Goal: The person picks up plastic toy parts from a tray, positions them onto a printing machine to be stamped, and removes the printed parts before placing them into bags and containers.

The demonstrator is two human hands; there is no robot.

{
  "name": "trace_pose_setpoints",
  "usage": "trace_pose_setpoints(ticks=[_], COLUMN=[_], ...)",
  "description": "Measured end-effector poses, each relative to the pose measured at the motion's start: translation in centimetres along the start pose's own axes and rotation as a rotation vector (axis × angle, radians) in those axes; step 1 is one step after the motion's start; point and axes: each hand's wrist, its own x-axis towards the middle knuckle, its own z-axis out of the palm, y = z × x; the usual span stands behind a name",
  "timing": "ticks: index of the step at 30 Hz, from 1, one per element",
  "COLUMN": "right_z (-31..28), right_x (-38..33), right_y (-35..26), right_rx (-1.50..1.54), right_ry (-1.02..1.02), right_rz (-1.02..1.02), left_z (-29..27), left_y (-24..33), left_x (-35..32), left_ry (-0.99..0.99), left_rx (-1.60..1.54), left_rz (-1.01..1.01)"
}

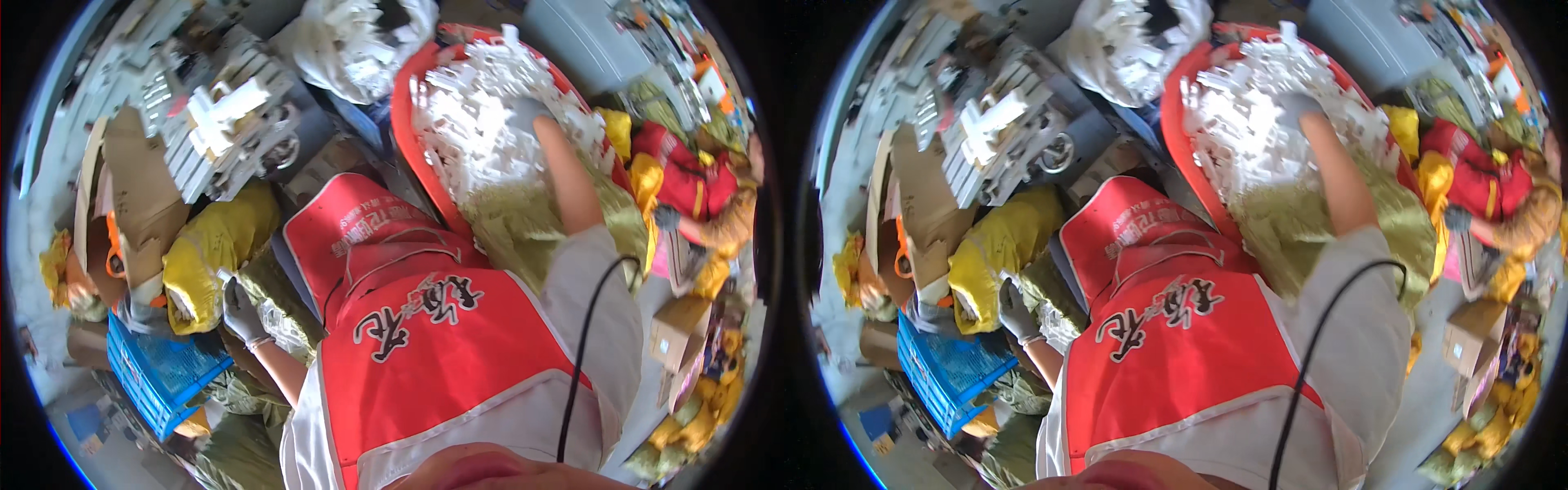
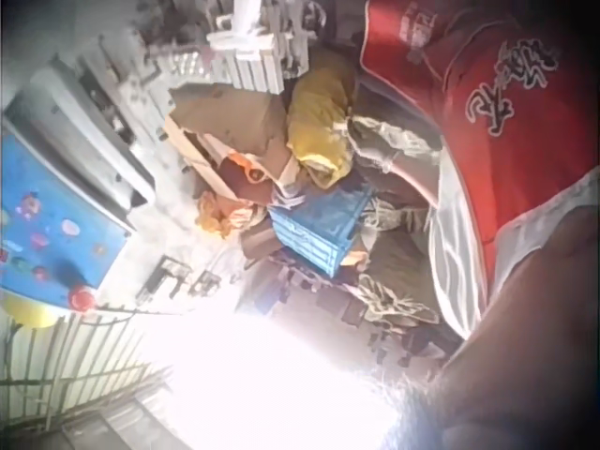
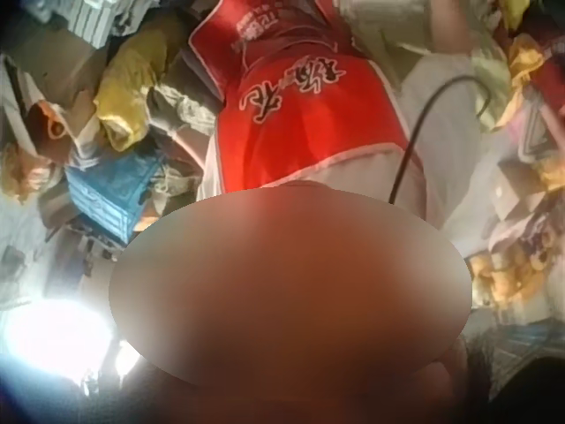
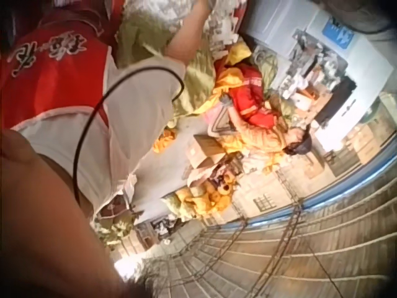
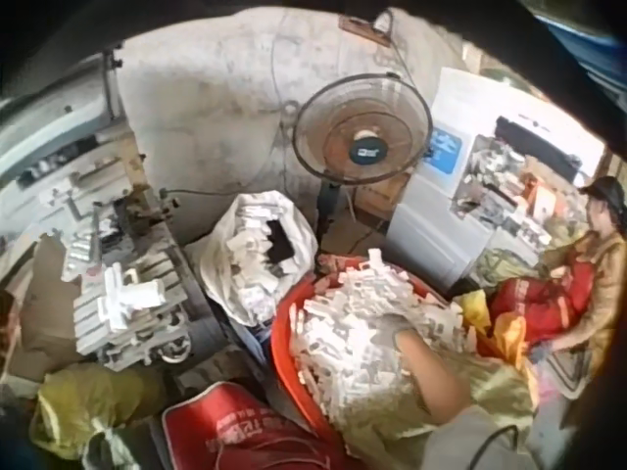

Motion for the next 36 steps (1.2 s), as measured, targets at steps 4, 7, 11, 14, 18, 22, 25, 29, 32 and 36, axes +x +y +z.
trace_pose_setpoints(ticks=[4,7,11,14,18,22,25,29,32,36], right_z=[2.5,1.1,4.1,4.6,2.8,-0.4,-1.8,-6.2,-12.3,-14.1], right_x=[-4.4,-7.6,-4.7,-4.4,-5.5,-6.7,-6.4,-4.1,-4.2,0.8], right_y=[-0.9,-3.1,-0.4,-2.9,-8.4,-14.5,-16.6,-20.7,-27.5,-33.1], right_rx=[0.156,0.581,1.469,1.541,1.916,2.084,2.178,1.934,1.277,0.878], right_ry=[-0.069,-0.052,0.14,0.189,-0.066,-0.047,-0.085,0.121,0.449,0.463], right_rz=[-0.041,0.105,0.092,-0.134,-0.267,-0.348,-0.446,-0.665,-0.742,-1.091], left_z=[-0.6,-0.4,-1.0,-0.4,1.1,3.8,3.8,4.1,3.0,1.1], left_y=[3.5,6.7,12.6,16.2,20.1,21.7,22.9,22.2,20.0,14.2], left_x=[0.7,2.9,6.8,9.9,13.6,16.8,17.9,17.9,17.0,14.2], left_ry=[0.062,0.091,0.176,0.207,0.109,-0.015,-0.249,-0.094,0.118,0.224], left_rx=[0.125,0.067,0.101,0.062,0.102,0.109,-0.058,-0.129,-0.126,-0.418], left_rz=[0.095,0.156,0.348,0.488,0.673,0.723,0.512,0.619,0.608,0.343])
